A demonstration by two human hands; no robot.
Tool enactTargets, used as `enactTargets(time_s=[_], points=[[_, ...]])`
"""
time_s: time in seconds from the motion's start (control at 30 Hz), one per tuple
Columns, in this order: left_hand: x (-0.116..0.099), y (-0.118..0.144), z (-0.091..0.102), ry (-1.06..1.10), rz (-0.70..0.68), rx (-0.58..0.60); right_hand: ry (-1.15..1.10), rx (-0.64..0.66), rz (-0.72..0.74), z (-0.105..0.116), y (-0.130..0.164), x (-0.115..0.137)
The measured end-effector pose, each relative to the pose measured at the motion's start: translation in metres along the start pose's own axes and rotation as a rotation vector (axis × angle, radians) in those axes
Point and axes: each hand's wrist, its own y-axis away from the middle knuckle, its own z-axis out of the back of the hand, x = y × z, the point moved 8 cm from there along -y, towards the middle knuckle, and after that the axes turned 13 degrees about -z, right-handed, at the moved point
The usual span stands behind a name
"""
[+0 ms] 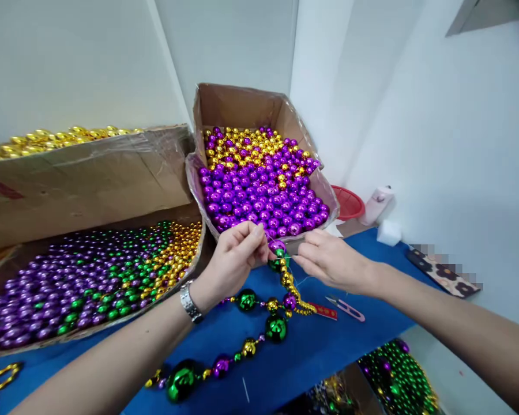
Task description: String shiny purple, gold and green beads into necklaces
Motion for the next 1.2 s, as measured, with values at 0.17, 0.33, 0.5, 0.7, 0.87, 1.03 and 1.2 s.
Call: enactTargets(time_s=[0.17, 0.33, 0.5, 0.7, 0.87, 1.03, 1.2], points=[[0.013, 0.005, -0.011, -0.124, -0.051, -0.015, -0.119, -0.049, -0.313, -0.005, 0.016, -0.015], [0.024, 0.009, -0.017, -0.022, -0.003, -0.188, 0.110, -0.294, -0.295, -0.003, 0.031, -0.008], [0.039, 0.012, -0.012, 0.247, 0.162, -0.409, 0.095, -0.435, -0.281, -0.019, 0.042, 0.006], [0.052, 0.015, -0.005, 0.338, 0.274, -0.441, -0.152, -0.449, -0.551, -0.043, 0.059, -0.002], [0.048, 0.014, -0.007, 0.249, 0.231, -0.345, -0.700, -0.172, -0.626, -0.072, 0.062, -0.010], [0.046, 0.018, -0.006, -0.006, 0.234, -0.227, -0.455, -0.227, -0.552, -0.072, 0.058, -0.004], [0.054, 0.020, -0.001, -0.219, 0.235, -0.108, -0.213, -0.384, -0.517, -0.077, 0.057, 0.003]])
